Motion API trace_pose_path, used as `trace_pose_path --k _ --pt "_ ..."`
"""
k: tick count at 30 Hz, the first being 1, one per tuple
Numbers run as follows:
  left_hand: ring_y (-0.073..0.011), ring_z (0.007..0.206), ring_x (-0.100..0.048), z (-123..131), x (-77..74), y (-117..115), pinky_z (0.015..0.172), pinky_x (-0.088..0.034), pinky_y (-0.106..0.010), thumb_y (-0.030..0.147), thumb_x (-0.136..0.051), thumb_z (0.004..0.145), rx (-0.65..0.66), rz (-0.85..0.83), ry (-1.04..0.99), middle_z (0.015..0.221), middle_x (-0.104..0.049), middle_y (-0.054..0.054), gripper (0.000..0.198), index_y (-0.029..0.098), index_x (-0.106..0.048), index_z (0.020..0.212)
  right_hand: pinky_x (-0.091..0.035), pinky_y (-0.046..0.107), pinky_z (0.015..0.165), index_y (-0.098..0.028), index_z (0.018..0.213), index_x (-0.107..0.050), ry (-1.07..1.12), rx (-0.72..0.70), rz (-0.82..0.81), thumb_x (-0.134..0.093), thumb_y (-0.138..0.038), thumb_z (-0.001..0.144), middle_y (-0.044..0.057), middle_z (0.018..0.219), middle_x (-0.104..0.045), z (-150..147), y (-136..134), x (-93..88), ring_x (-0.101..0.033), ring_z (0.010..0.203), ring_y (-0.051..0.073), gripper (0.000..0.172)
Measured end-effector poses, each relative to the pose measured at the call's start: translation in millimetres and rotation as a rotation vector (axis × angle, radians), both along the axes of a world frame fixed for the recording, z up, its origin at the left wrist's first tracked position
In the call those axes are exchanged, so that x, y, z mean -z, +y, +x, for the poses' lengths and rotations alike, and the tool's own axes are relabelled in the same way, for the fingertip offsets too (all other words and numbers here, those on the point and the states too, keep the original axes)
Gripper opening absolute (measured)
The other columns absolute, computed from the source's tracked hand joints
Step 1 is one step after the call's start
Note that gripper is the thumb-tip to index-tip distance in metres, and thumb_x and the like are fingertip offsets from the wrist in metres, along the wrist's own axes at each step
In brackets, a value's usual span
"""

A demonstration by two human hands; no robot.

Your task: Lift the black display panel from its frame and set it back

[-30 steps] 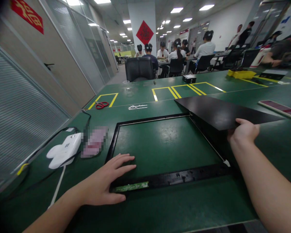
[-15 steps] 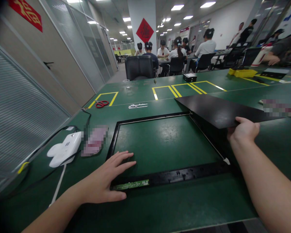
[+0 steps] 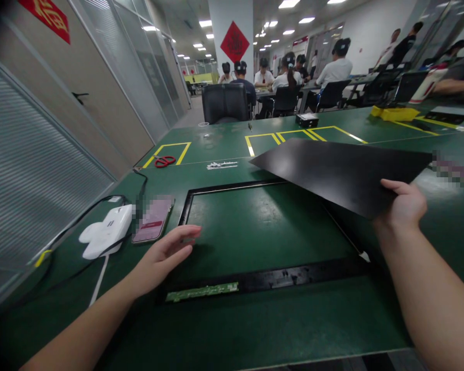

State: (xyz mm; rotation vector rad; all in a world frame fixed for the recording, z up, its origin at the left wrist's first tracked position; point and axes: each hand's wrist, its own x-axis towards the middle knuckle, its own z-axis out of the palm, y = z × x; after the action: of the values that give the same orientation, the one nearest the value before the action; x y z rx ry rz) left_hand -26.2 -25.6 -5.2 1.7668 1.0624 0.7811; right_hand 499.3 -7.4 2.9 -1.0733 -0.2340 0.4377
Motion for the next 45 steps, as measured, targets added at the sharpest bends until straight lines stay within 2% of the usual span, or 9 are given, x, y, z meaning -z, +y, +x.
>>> trace_pose_path --k 4,9,13,20,26,30,33,37,45 --pt "-0.0353 0.140 -0.062 -1 1.8 6 0.119 -0.050 -0.054 0.052 -0.079 0.086 -0.293 -0.115 -0.188 0.139 -0.071 -0.014 0.053 0.023 -0.070 0.130 -0.065 0.041 0.056 -0.022 0.066 -0.062 -0.042 -0.041 -0.118 -0.066 -0.009 0.058 0.006 0.084 -0.068 -12 -9 -10.4 -0.067 0.073 0.021 0.015" --pt "-0.0360 0.149 -0.054 -4 -1.3 11 0.128 -0.039 -0.053 0.051 -0.085 0.079 -0.444 -0.127 -0.317 0.156 -0.061 -0.018 0.072 0.020 -0.063 0.140 -0.068 0.052 0.074 -0.022 0.069 -0.062 -0.101 -0.256 -0.111 -0.073 -0.013 0.056 0.007 0.087 -0.069 -35 -21 -22.9 -0.072 0.085 0.028 0.019" --pt "-0.0374 0.151 -0.053 -2 -4.8 10 0.129 -0.038 -0.054 0.050 -0.088 0.077 -0.433 -0.197 -0.357 0.158 -0.060 -0.020 0.085 0.019 -0.058 0.150 -0.067 0.057 0.078 -0.024 0.074 -0.066 -0.069 -0.307 -0.216 -0.073 -0.019 0.050 0.010 0.088 -0.071 -50 -28 -34.1 -0.074 0.093 0.036 0.025" --pt "-0.0393 0.126 -0.073 3 -11.5 7 0.113 -0.056 -0.054 0.043 -0.095 0.072 -0.269 -0.353 -0.482 0.122 -0.082 -0.015 0.066 0.017 -0.075 0.129 -0.065 0.059 0.084 -0.025 0.083 -0.071 -0.117 -0.383 -0.201 -0.069 -0.018 0.050 0.012 0.101 -0.076 -61 -36 -41.5 -0.074 0.105 0.041 0.034" --pt "-0.0374 0.123 -0.074 -3 -5.5 14 0.112 -0.057 -0.053 0.036 -0.099 0.068 -0.361 -0.176 -0.553 0.115 -0.084 -0.013 0.059 0.018 -0.077 0.120 -0.060 0.060 0.102 -0.038 0.106 -0.075 -0.283 -0.590 -0.166 -0.078 -0.025 0.060 0.002 0.118 -0.080 -58 -32 -24.8 -0.072 0.122 0.037 0.049" --pt "-0.0347 0.123 -0.075 -4 -2.6 15 0.115 -0.054 -0.052 0.034 -0.098 0.069 -0.370 -0.052 -0.547 0.115 -0.085 -0.011 0.054 0.020 -0.079 0.117 -0.057 0.056 0.108 -0.045 0.113 -0.074 -0.340 -0.633 -0.168 -0.082 -0.029 0.063 -0.006 0.129 -0.078 -53 -27 -15.2 -0.069 0.129 0.034 0.053" --pt "-0.0326 0.118 -0.077 -4 -1.3 13 0.113 -0.055 -0.051 0.031 -0.097 0.070 -0.355 -0.028 -0.541 0.110 -0.085 -0.008 0.046 0.021 -0.079 0.112 -0.059 0.054 0.107 -0.043 0.114 -0.072 -0.375 -0.642 -0.175 -0.082 -0.032 0.065 -0.006 0.134 -0.077 -50 -24 -11.9 -0.070 0.128 0.033 0.051" --pt "-0.0285 0.109 -0.079 -5 1.8 13 0.106 -0.059 -0.045 0.028 -0.096 0.070 -0.335 -0.070 -0.552 0.104 -0.085 -0.005 0.043 0.021 -0.076 0.106 -0.061 0.054 0.103 -0.040 0.115 -0.072 -0.350 -0.658 -0.247 -0.079 -0.031 0.067 -0.002 0.125 -0.080 -50 -20 -9.4 -0.075 0.118 0.034 0.049" --pt "-0.0216 0.084 -0.077 1 2.8 11 0.085 -0.061 -0.035 0.025 -0.094 0.065 -0.296 -0.261 -0.477 0.088 -0.081 -0.001 0.041 0.021 -0.069 0.098 -0.068 0.051 0.084 -0.029 0.094 -0.076 -0.111 -0.687 -0.510 -0.069 -0.032 0.074 0.007 0.100 -0.083 -47 -10 -6.2 -0.080 0.097 0.035 0.021"
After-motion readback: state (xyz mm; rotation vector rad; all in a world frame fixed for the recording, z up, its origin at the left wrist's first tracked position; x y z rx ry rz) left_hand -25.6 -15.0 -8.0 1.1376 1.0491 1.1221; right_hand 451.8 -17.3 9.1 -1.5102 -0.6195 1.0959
